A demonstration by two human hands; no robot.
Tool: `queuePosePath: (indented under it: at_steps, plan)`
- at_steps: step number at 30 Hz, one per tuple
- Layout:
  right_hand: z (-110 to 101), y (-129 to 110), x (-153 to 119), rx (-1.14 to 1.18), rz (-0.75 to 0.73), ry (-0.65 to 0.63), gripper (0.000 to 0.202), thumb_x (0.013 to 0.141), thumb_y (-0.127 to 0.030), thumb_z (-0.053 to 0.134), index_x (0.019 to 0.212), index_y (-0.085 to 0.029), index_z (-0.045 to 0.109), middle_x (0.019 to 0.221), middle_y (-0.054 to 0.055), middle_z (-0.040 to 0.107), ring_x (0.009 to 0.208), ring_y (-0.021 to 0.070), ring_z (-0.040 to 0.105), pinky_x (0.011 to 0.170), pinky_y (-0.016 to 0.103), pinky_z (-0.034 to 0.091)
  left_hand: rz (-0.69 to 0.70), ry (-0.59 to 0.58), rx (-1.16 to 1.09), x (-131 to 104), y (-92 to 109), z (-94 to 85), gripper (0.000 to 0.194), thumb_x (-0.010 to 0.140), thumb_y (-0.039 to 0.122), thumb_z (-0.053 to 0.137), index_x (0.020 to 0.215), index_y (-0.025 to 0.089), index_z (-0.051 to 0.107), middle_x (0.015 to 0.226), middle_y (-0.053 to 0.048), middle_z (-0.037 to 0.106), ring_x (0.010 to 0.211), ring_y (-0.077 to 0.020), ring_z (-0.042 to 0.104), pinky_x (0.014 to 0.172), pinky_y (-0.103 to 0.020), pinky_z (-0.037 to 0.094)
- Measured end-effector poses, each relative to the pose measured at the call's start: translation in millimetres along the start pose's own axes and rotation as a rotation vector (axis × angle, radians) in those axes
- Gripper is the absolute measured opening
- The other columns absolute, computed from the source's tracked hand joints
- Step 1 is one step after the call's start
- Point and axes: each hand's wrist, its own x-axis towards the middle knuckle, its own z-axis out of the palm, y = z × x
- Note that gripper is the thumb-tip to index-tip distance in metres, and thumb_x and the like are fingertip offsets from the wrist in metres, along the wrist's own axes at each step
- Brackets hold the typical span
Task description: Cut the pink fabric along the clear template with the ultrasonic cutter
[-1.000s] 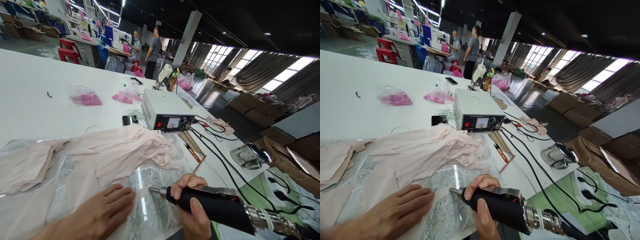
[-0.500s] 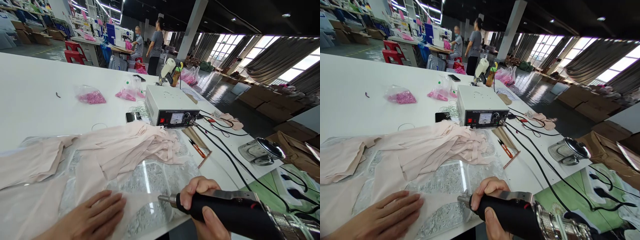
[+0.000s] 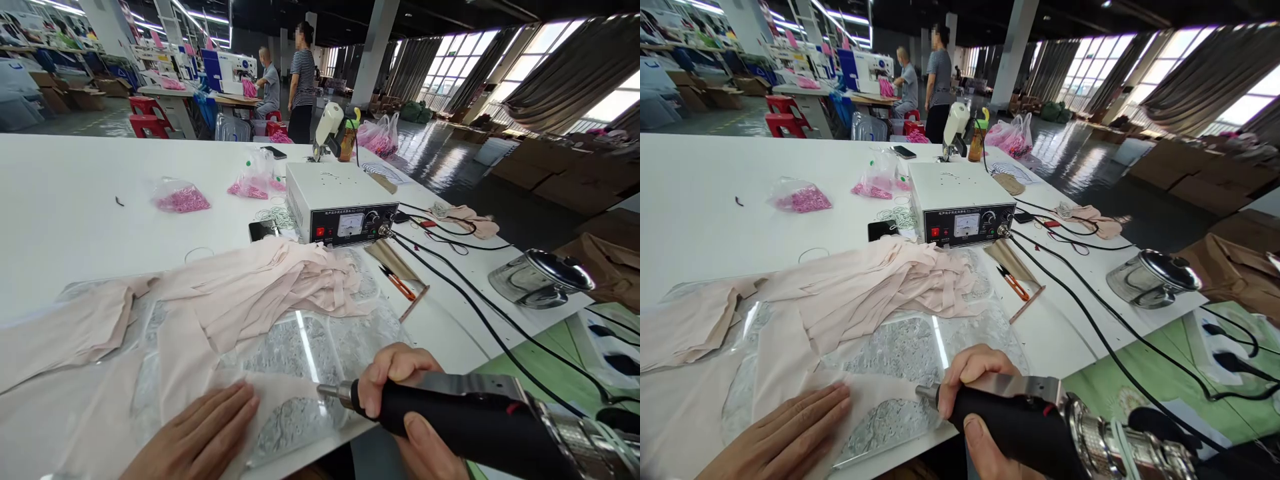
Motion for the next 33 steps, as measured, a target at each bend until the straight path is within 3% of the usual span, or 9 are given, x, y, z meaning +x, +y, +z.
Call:
queuePosePath:
  at_steps: [4, 12, 16, 19, 26, 31, 33]
  plan:
    - [-5.9, 0.0, -3.2, 0.014, -0.003, -0.022, 0.017, 0.093, -0.039, 0.061, 0.105, -0.028, 0.059, 0.092, 0.002, 0.057, 0.065, 0.0131, 0.062, 0.061, 0.030, 0.050, 0.067, -0.001, 0.045, 8.1, -5.4, -5.0, 0.047, 0.110, 0.022, 0.033, 0.157, 0.018, 0.036, 0.146, -0.003, 0.059, 0.136, -0.0153, 0.054, 0.118, -0.025, 0.033]
    - [-7.0, 5.9, 0.1, -0.006, -0.073, 0.013, 0.018, 0.090, -0.040, 0.062, 0.103, -0.028, 0.061, 0.086, 0.002, 0.061, 0.056, 0.0140, 0.062, 0.054, 0.031, 0.053, 0.013, -0.021, -0.061, 14.6, 1.9, -1.3, 0.042, 0.110, 0.017, 0.033, 0.148, 0.018, 0.050, 0.148, -0.005, 0.056, 0.139, -0.0184, 0.050, 0.117, -0.028, 0.037]
    - [-21.5, 20.4, 6.0, 0.079, -0.078, -0.158, 0.024, 0.086, -0.049, 0.067, 0.095, -0.027, 0.064, 0.078, 0.002, 0.065, 0.047, 0.0157, 0.064, 0.041, 0.029, 0.053, 0.073, -0.049, -0.050, 15.7, -12.6, -6.1, 0.042, 0.109, 0.022, 0.039, 0.149, 0.019, 0.050, 0.148, -0.003, 0.057, 0.131, -0.0170, 0.058, 0.113, -0.023, 0.041]
    - [-31.6, 27.1, 5.0, 0.145, -0.046, -0.188, 0.021, 0.088, -0.045, 0.067, 0.101, -0.029, 0.066, 0.085, 0.004, 0.070, 0.050, 0.0173, 0.070, 0.045, 0.030, 0.056, 0.094, -0.071, -0.021, 18.1, -17.6, -11.7, 0.046, 0.107, 0.019, 0.039, 0.152, 0.021, 0.047, 0.148, -0.001, 0.057, 0.128, -0.0160, 0.061, 0.110, -0.022, 0.043]
    - [-38.4, 24.3, -3.4, 0.261, 0.134, -0.281, 0.024, 0.088, -0.050, 0.065, 0.096, -0.028, 0.071, 0.089, 0.008, 0.075, 0.053, 0.0218, 0.073, 0.049, 0.037, 0.058, 0.004, -0.032, 0.017, 17.4, 1.6, -5.7, 0.049, 0.110, 0.035, 0.043, 0.152, 0.012, 0.044, 0.146, -0.009, 0.058, 0.133, -0.0186, 0.056, 0.113, -0.024, 0.040]
    - [-20.8, 16.6, -7.4, 0.145, -0.038, -0.049, 0.018, 0.086, -0.041, 0.072, 0.102, -0.032, 0.071, 0.082, 0.004, 0.074, 0.049, 0.0171, 0.068, 0.045, 0.030, 0.052, -0.018, -0.028, -0.008, 17.6, 4.9, -1.3, 0.045, 0.109, 0.036, 0.047, 0.148, 0.015, 0.050, 0.141, -0.010, 0.062, 0.133, -0.0210, 0.057, 0.115, -0.027, 0.041]
    - [-19.4, 15.2, -4.9, 0.143, -0.125, -0.144, 0.022, 0.087, -0.039, 0.071, 0.109, -0.034, 0.070, 0.077, 0.002, 0.073, 0.046, 0.0164, 0.067, 0.043, 0.029, 0.052, -0.002, -0.034, -0.013, 19.8, 4.2, -2.8, 0.043, 0.108, 0.034, 0.047, 0.146, 0.014, 0.053, 0.140, -0.012, 0.063, 0.134, -0.0218, 0.056, 0.116, -0.028, 0.040]
